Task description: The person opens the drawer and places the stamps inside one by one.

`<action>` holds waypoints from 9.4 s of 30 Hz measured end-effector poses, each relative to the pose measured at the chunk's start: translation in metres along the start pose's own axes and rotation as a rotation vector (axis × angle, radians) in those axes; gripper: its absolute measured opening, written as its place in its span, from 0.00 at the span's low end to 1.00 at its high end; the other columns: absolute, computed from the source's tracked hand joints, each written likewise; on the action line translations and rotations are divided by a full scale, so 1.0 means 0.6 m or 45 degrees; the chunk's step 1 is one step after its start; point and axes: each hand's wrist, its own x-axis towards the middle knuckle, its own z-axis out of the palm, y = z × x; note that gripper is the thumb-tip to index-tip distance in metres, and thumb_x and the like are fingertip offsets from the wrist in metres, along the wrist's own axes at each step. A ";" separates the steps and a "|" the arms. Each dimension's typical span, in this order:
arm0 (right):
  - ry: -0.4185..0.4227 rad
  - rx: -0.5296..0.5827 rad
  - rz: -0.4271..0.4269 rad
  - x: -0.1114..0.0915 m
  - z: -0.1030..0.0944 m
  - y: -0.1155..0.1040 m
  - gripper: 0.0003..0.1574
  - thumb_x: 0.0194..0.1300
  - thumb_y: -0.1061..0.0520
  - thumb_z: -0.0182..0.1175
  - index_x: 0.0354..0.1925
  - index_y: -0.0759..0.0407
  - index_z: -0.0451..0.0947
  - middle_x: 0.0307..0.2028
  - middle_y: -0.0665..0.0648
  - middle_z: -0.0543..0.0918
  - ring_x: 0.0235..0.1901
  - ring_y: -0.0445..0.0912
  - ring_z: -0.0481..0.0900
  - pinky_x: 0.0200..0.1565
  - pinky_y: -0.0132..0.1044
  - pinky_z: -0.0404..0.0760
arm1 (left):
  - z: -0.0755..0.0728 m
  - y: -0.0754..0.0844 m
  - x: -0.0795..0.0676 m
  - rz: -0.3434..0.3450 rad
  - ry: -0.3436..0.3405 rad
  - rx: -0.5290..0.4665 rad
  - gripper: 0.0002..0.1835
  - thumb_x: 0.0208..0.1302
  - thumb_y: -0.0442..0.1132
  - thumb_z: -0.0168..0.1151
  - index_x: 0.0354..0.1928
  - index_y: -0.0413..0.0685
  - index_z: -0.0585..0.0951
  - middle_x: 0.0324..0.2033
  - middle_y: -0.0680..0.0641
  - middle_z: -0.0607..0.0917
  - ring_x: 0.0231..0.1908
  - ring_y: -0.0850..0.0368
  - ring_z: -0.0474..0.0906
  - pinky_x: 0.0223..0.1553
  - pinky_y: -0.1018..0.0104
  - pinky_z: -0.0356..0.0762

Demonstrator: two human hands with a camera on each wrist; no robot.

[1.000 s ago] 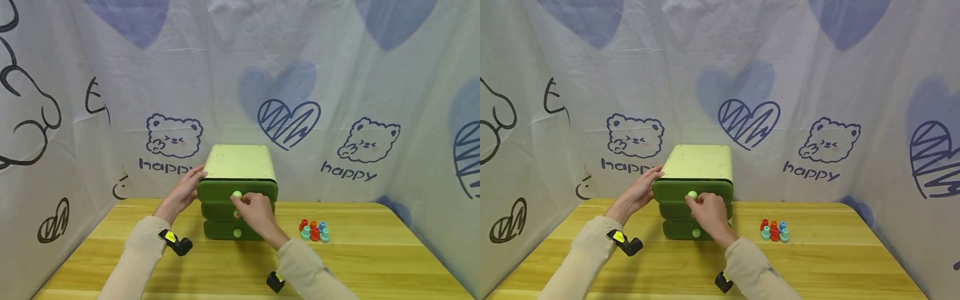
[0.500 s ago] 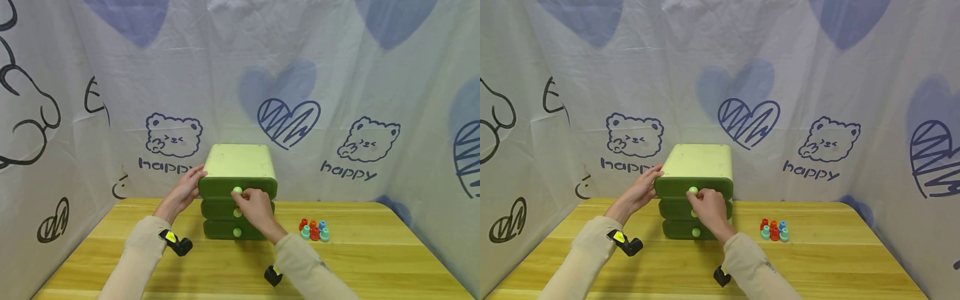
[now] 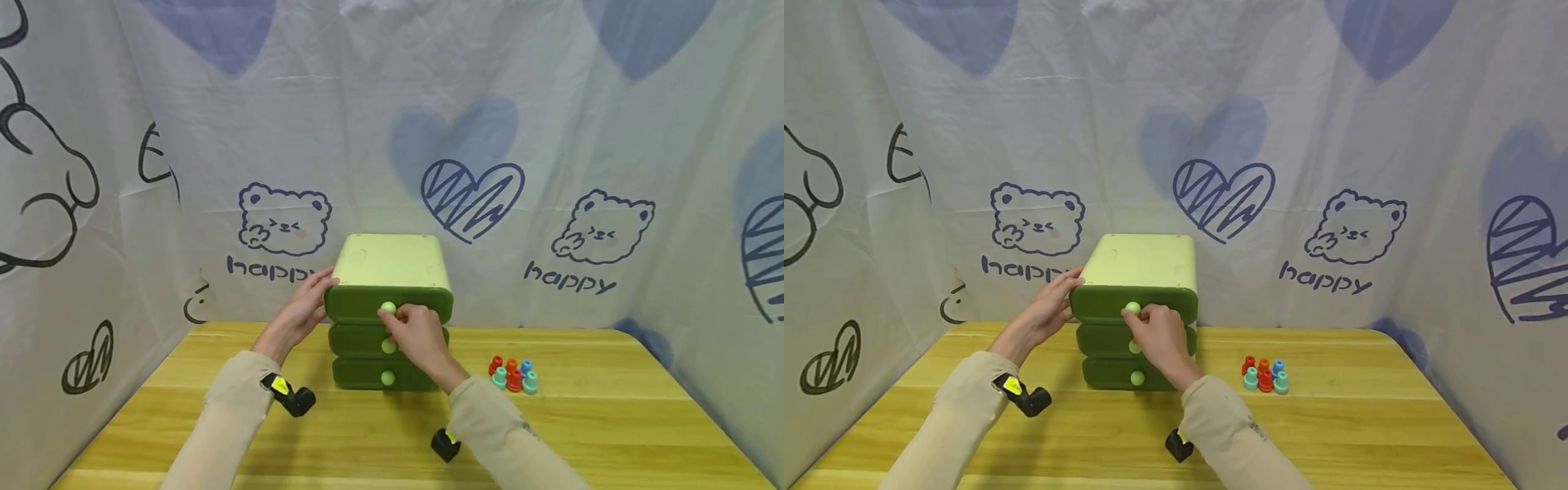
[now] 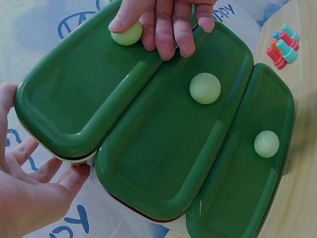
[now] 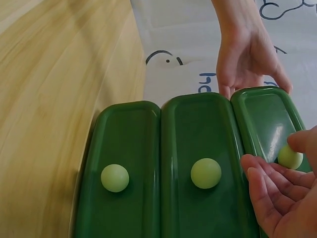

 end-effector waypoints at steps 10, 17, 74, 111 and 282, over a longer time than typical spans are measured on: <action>0.007 0.096 0.023 -0.004 0.007 0.006 0.21 0.70 0.47 0.58 0.36 0.66 0.81 0.28 0.58 0.85 0.25 0.49 0.84 0.22 0.35 0.81 | -0.001 -0.002 -0.001 0.006 -0.001 -0.009 0.36 0.72 0.42 0.50 0.76 0.45 0.49 0.73 0.40 0.52 0.64 0.43 0.58 0.66 0.52 0.60; 0.023 0.151 0.056 -0.009 0.014 0.011 0.21 0.70 0.47 0.57 0.40 0.65 0.80 0.30 0.59 0.85 0.27 0.51 0.84 0.24 0.35 0.82 | 0.002 -0.004 -0.004 0.020 0.008 -0.008 0.35 0.72 0.43 0.50 0.75 0.45 0.50 0.72 0.40 0.52 0.65 0.41 0.57 0.66 0.50 0.60; -0.154 0.098 0.168 -0.037 0.034 0.078 0.27 0.70 0.46 0.57 0.26 0.67 0.83 0.22 0.58 0.83 0.27 0.54 0.84 0.25 0.35 0.81 | -0.001 -0.019 -0.008 0.177 -0.005 0.146 0.43 0.68 0.59 0.52 0.75 0.44 0.52 0.73 0.38 0.50 0.68 0.41 0.55 0.68 0.50 0.56; -0.110 0.218 0.153 -0.071 0.035 0.067 0.25 0.67 0.48 0.61 0.25 0.69 0.83 0.20 0.56 0.83 0.20 0.46 0.80 0.28 0.46 0.85 | 0.002 -0.015 -0.009 0.106 0.043 0.126 0.34 0.73 0.49 0.49 0.75 0.45 0.53 0.73 0.40 0.51 0.69 0.43 0.55 0.68 0.49 0.56; -0.027 -0.296 0.418 -0.110 -0.236 0.297 0.17 0.55 0.66 0.66 0.43 0.74 0.79 0.37 0.63 0.82 0.37 0.54 0.78 0.36 0.45 0.80 | 0.008 -0.015 -0.009 0.125 0.069 0.081 0.33 0.73 0.45 0.48 0.74 0.42 0.53 0.72 0.39 0.54 0.66 0.44 0.60 0.64 0.55 0.65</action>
